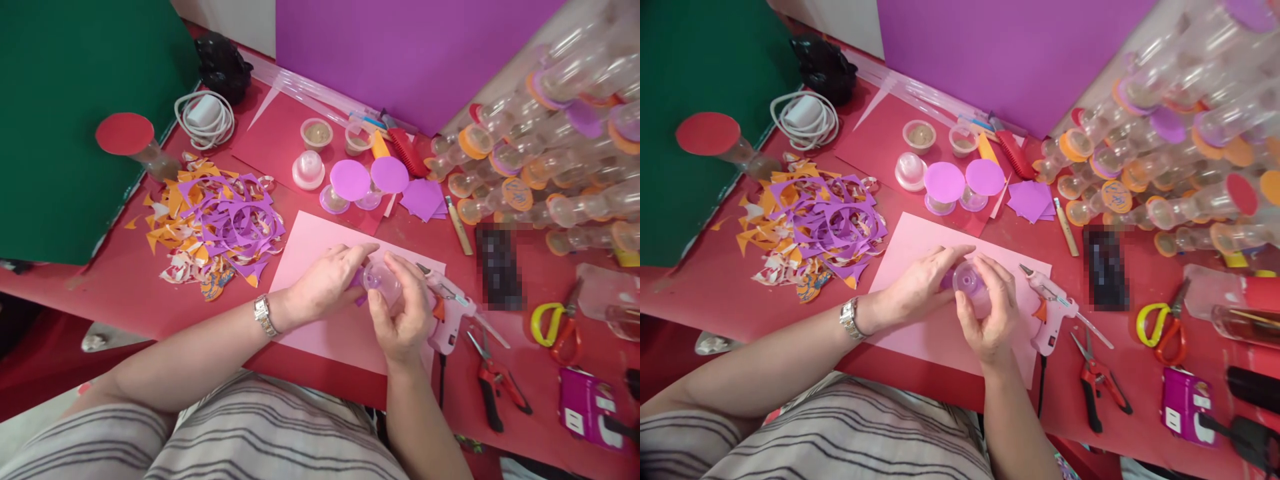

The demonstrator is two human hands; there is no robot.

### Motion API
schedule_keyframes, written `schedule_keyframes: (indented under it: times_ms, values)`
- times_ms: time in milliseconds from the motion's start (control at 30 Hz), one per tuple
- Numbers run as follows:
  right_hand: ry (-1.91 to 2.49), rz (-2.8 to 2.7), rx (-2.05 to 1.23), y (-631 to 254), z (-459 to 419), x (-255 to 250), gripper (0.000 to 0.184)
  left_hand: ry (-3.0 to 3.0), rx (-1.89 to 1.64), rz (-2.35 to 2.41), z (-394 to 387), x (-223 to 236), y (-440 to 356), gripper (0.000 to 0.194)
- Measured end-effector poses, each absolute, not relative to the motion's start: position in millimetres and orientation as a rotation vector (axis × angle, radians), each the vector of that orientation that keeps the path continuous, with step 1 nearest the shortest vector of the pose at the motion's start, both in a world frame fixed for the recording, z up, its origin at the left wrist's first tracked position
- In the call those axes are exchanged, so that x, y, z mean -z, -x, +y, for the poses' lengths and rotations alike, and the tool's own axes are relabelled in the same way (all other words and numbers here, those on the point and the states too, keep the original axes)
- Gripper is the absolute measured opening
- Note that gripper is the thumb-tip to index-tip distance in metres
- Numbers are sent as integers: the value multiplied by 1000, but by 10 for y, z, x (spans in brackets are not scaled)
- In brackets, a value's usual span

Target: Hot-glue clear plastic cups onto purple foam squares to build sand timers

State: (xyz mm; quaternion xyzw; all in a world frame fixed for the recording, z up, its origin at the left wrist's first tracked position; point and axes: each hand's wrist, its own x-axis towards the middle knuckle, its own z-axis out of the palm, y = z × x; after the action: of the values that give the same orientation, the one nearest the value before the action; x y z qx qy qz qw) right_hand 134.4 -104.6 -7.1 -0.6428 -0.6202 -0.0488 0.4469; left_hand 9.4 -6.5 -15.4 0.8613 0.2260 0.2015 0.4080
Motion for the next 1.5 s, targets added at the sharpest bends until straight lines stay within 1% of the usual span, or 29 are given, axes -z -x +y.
schedule_keyframes:
  times_ms: [433, 767, 967, 1033, 1200, 1267, 1333, 1500]
  values:
    - [1570, -1522, 80, -1343, -1030, 63, 40, -2212, -488, 612, -48, 116, -105, 53]
    - [1571, -1517, 73, -1336, -1037, 75, 40, -2221, -453, 597, -53, 110, -92, 61]
    - [1574, -1508, 71, -1345, -1046, 85, 42, -2245, -480, 578, -70, 148, -94, 61]
    - [1578, -1494, 53, -1350, -1069, 114, 44, -2262, -472, 585, -70, 148, -91, 63]
    - [1501, -1356, -96, -1373, -1138, 217, 58, -2290, -419, 602, -61, 146, -73, 70]
    - [1462, -1305, -89, -1379, -1147, 246, 56, -2265, -421, 595, -54, 148, -67, 69]
    - [1445, -1263, -47, -1380, -1146, 263, 51, -2234, -428, 583, -45, 142, -58, 70]
    - [1432, -1173, 49, -1367, -1143, 283, 39, -2226, -395, 477, 9, 87, 4, 81]
